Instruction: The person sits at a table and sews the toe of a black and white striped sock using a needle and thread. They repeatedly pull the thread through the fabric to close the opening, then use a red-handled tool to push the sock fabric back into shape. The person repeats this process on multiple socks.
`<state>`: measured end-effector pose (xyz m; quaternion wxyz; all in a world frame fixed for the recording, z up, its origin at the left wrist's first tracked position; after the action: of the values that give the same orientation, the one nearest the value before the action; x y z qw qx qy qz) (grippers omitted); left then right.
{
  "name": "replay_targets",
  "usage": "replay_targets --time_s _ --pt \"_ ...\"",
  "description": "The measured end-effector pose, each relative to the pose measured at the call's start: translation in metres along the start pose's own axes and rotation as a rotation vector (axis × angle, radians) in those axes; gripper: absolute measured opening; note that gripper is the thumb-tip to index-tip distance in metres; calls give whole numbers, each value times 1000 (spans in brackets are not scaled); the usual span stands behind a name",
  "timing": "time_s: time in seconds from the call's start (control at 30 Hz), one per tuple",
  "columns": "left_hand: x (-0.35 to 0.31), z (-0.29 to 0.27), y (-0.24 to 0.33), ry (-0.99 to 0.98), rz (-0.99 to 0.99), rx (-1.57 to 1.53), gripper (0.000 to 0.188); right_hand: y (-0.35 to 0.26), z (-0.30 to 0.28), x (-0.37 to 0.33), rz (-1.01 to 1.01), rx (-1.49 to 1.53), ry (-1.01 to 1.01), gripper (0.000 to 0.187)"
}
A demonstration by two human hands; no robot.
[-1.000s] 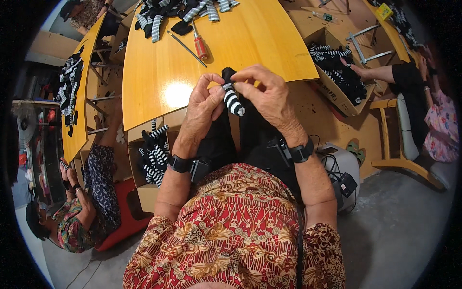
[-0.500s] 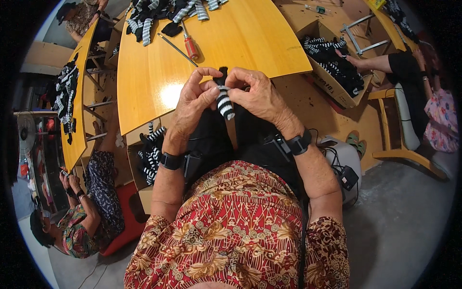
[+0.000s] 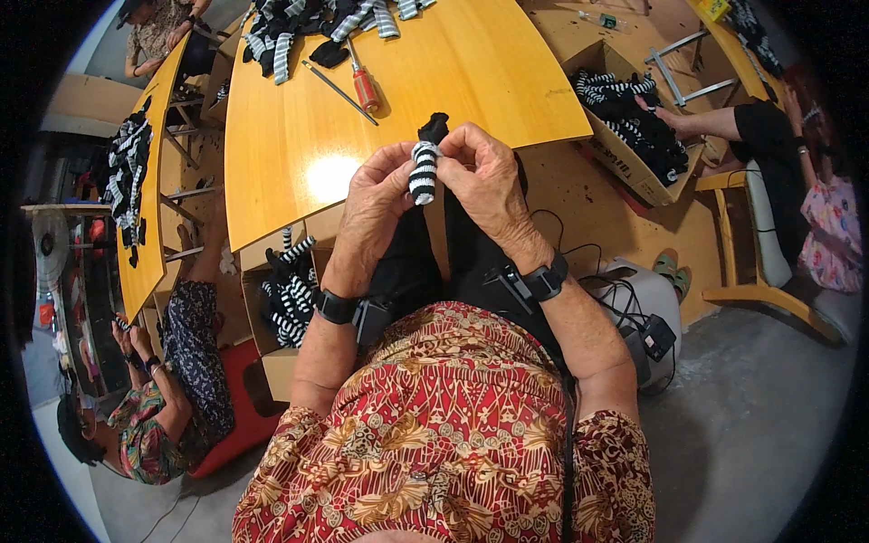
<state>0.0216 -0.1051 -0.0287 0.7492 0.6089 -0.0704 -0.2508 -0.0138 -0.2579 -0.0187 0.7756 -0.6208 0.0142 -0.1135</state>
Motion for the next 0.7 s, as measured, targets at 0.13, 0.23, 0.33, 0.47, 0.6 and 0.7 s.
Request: replay_targets --time_s 0.13,0.23,0.33,0.47,0.6,0.7 --pt "0 -6 -4 15 -5 -40 11 -12 9 -2 67 49 -89 9" --pt "0 -5 -1 127 187 167 5 -7 5 4 45 -77 -148 10" --pt "1 0 0 176 254 214 2 -6 4 4 -9 -114 -91 8" --pt "1 3 -2 214 249 149 5 2 7 1 15 57 -10 5" --pt "4 4 -5 266 292 123 6 5 10 1 122 181 -11 3" --pt "5 6 -5 252 243 -32 6 6 13 4 115 260 13 3"
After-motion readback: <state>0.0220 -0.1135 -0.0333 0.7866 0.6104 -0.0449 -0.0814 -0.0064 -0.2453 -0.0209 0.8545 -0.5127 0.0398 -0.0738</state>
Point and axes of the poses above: each hand's wrist, its own x-axis towards the middle knuckle, its own z-axis out of the palm, y = z × x, the point moved 3 cm from there along x, towards the middle knuckle, and after that the axes turned 11 degrees about x, right-handed, at the moved point
